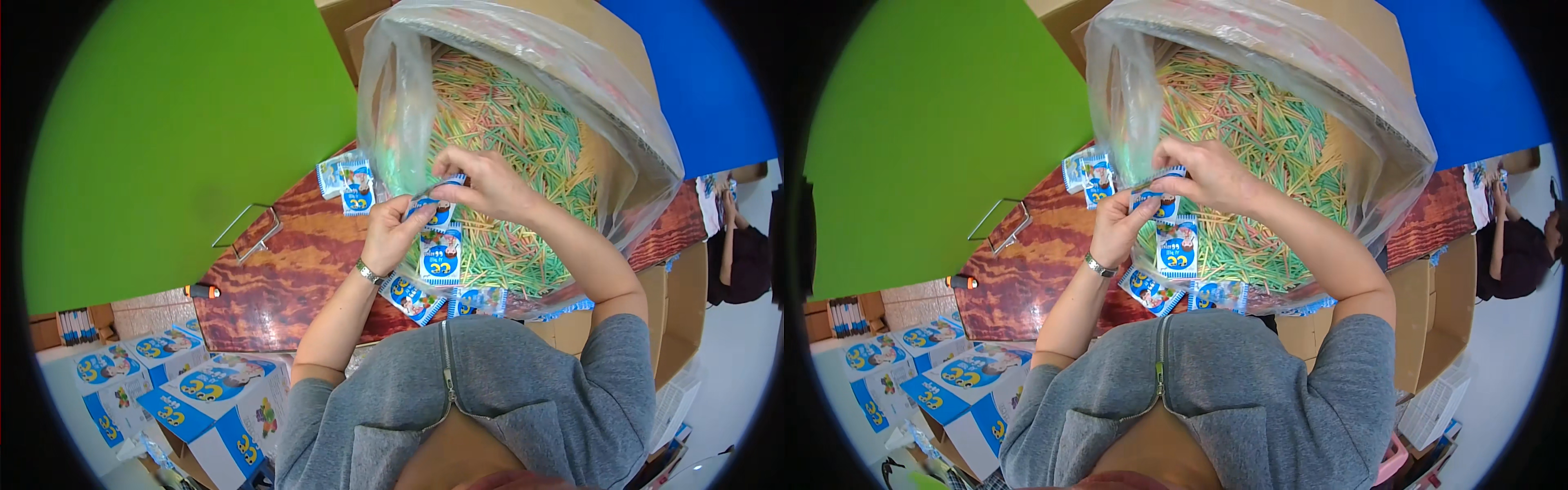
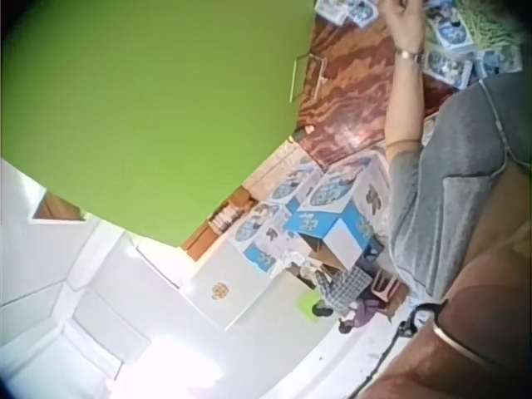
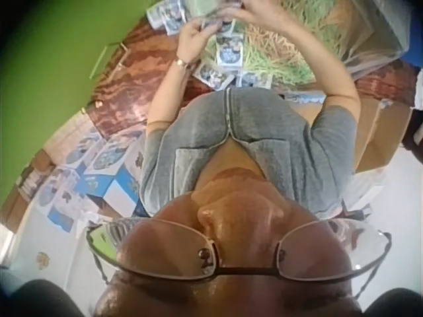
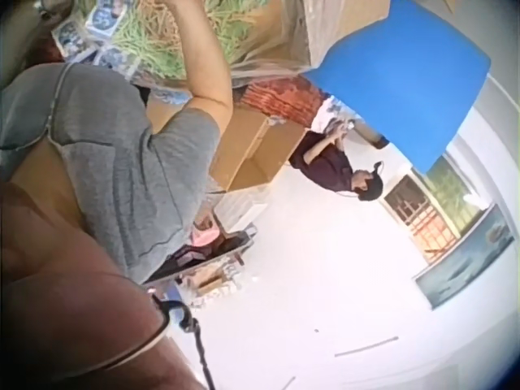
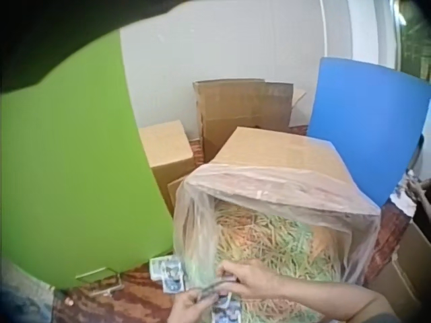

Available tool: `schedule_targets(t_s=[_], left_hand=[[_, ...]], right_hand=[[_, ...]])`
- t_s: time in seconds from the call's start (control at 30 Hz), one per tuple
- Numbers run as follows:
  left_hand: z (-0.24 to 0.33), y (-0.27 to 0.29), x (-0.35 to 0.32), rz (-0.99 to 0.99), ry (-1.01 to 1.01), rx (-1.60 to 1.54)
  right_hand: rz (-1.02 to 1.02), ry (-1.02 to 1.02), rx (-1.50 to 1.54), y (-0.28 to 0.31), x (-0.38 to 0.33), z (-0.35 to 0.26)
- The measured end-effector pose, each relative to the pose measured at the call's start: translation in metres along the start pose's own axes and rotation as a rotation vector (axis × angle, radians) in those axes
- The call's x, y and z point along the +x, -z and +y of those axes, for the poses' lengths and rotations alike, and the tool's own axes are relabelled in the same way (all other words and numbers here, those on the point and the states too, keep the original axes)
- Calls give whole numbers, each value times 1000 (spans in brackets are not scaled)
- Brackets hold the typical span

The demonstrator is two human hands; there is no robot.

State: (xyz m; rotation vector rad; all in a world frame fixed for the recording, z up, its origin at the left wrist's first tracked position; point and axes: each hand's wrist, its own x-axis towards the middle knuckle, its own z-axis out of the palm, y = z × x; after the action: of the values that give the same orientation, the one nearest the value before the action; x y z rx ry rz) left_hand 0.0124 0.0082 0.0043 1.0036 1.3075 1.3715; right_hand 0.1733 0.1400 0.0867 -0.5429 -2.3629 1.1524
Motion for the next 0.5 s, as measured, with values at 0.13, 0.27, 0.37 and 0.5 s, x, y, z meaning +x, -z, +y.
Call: schedule_targets(t_s=[0.13,0.27,0.37,0.5], left_hand=[[1,-1,7,30,4,45],[5,-3,8,79,-19,94],[2,6,10,90,-42,217],[-1,-3,20,86,-73,224]], right_hand=[[-121,72,-106,5,2,8],[-164,124,-59,12,14,15],[-238,21,46,43,52,47],[52,-138,-540,72,127,163]])
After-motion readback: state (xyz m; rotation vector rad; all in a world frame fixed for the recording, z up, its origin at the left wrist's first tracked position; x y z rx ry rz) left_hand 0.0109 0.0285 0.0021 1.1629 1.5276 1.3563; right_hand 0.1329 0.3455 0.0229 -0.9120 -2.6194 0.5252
